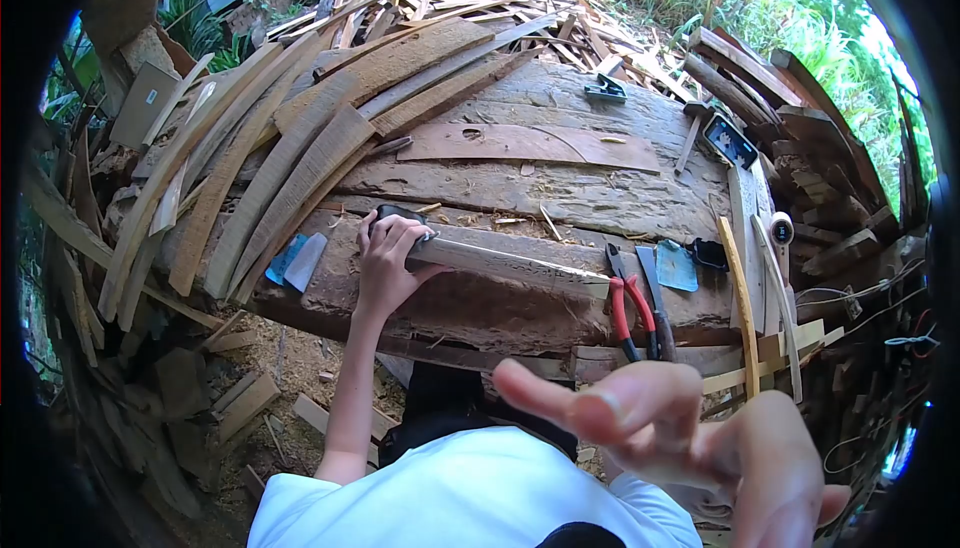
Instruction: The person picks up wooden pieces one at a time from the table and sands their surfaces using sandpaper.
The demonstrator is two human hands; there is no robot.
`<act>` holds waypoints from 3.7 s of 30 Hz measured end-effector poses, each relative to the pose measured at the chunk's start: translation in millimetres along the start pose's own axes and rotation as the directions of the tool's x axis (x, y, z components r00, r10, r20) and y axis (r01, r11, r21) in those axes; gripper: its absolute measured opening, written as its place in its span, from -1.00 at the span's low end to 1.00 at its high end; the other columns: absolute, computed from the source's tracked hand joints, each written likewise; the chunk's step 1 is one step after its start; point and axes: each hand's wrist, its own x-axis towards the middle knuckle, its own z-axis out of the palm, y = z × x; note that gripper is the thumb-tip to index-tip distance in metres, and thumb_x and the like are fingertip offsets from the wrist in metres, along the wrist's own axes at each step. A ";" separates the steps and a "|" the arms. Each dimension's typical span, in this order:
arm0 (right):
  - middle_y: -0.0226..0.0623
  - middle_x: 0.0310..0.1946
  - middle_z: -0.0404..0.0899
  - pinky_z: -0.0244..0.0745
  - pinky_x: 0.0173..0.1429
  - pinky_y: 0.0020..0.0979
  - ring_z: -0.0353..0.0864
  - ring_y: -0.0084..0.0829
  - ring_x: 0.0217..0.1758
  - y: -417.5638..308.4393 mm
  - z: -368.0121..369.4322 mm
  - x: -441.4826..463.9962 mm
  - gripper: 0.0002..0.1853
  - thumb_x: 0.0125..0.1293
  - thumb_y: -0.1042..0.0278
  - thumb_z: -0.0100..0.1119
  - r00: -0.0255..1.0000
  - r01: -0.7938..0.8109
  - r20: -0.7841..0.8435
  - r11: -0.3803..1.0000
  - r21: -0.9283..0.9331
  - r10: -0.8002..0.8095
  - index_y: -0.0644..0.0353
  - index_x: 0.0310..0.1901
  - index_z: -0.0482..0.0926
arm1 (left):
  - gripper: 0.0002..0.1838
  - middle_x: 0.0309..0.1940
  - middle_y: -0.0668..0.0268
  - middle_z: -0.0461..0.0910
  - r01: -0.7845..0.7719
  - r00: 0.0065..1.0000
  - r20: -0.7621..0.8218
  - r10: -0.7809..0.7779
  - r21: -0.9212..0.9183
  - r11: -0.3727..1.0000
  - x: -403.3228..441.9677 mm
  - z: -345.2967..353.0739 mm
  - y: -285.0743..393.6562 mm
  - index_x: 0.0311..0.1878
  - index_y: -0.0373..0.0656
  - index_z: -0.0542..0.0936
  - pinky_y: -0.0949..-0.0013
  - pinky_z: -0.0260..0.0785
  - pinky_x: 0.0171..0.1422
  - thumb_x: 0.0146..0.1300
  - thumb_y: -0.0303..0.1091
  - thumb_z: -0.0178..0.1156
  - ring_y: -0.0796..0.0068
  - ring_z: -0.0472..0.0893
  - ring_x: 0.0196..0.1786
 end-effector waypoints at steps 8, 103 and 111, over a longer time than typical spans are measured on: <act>0.07 0.51 0.03 -0.31 0.49 0.56 -0.02 0.13 0.58 45.2 20.4 16.9 -0.56 0.52 -0.27 -0.24 0.997 0.058 0.045 0.998 -0.035 -0.057 -0.33 0.11 0.57 | -0.44 -0.13 0.41 0.60 0.011 1.000 0.008 -0.011 0.002 1.000 0.2 0.3 0.6 -0.12 0.02 0.60 -0.09 0.05 0.54 -0.14 0.08 0.55 0.32 0.52 0.12; -0.15 -0.22 0.66 0.69 -0.33 -0.44 0.74 -0.36 -0.33 80.8 -172.4 -144.5 -0.55 0.23 0.67 0.35 0.746 -0.473 -0.665 0.726 -0.499 0.030 0.31 0.12 0.40 | -0.62 -0.05 0.13 0.65 0.382 0.924 0.046 -0.380 -0.035 0.924 14.9 -10.0 -11.0 -0.03 -0.20 0.66 0.18 0.33 0.34 0.58 -0.18 -0.11 0.20 0.56 0.14; -0.17 -0.25 0.65 0.69 -0.33 -0.44 0.74 -0.37 -0.33 82.4 -176.3 -147.2 -0.55 0.24 0.63 0.37 0.728 -0.485 -0.684 0.738 -0.470 0.043 0.32 0.12 0.40 | -0.73 0.02 0.18 0.66 0.085 0.982 0.190 -0.013 -0.373 0.924 22.5 18.8 137.5 0.05 -0.15 0.66 0.08 0.25 0.42 0.49 -0.28 0.05 0.20 0.55 0.20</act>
